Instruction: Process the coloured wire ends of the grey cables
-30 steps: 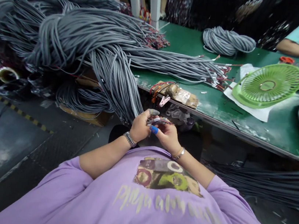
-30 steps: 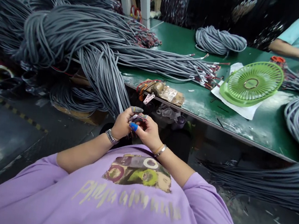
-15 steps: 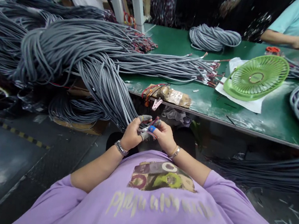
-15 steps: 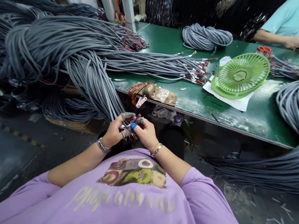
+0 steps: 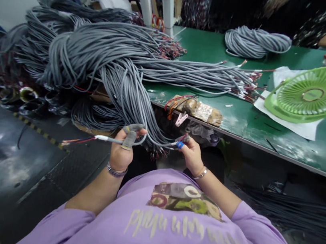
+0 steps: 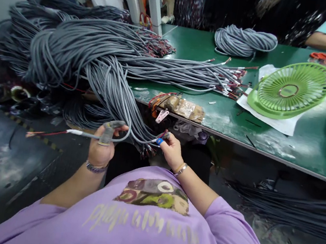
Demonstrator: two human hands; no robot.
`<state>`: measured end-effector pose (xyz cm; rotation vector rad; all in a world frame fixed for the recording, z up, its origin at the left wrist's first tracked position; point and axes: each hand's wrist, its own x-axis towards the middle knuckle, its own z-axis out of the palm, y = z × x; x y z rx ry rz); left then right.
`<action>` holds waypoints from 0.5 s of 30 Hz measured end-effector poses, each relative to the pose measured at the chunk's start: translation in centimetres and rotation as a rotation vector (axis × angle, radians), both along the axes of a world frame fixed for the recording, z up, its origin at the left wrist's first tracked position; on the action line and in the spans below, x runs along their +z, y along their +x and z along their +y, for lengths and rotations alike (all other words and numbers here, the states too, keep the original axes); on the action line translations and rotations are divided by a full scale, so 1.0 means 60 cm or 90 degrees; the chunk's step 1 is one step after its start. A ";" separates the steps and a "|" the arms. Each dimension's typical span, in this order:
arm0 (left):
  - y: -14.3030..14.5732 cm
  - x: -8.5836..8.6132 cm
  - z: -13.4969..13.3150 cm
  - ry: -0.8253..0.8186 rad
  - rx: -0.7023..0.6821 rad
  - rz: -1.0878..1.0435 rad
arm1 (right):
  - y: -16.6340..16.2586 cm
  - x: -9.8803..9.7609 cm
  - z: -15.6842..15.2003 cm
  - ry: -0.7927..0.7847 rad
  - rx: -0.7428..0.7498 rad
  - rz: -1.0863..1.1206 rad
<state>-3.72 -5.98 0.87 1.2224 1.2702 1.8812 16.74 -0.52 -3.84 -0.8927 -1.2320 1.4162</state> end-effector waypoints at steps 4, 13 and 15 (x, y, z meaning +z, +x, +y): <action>-0.022 0.028 -0.024 0.009 0.016 -0.090 | -0.003 -0.011 0.006 0.017 0.009 -0.027; -0.055 0.032 -0.031 -0.147 0.070 0.373 | 0.002 0.016 -0.004 0.240 0.082 -0.095; -0.044 0.035 -0.023 -0.171 0.009 0.388 | 0.003 0.035 -0.015 0.342 0.132 -0.111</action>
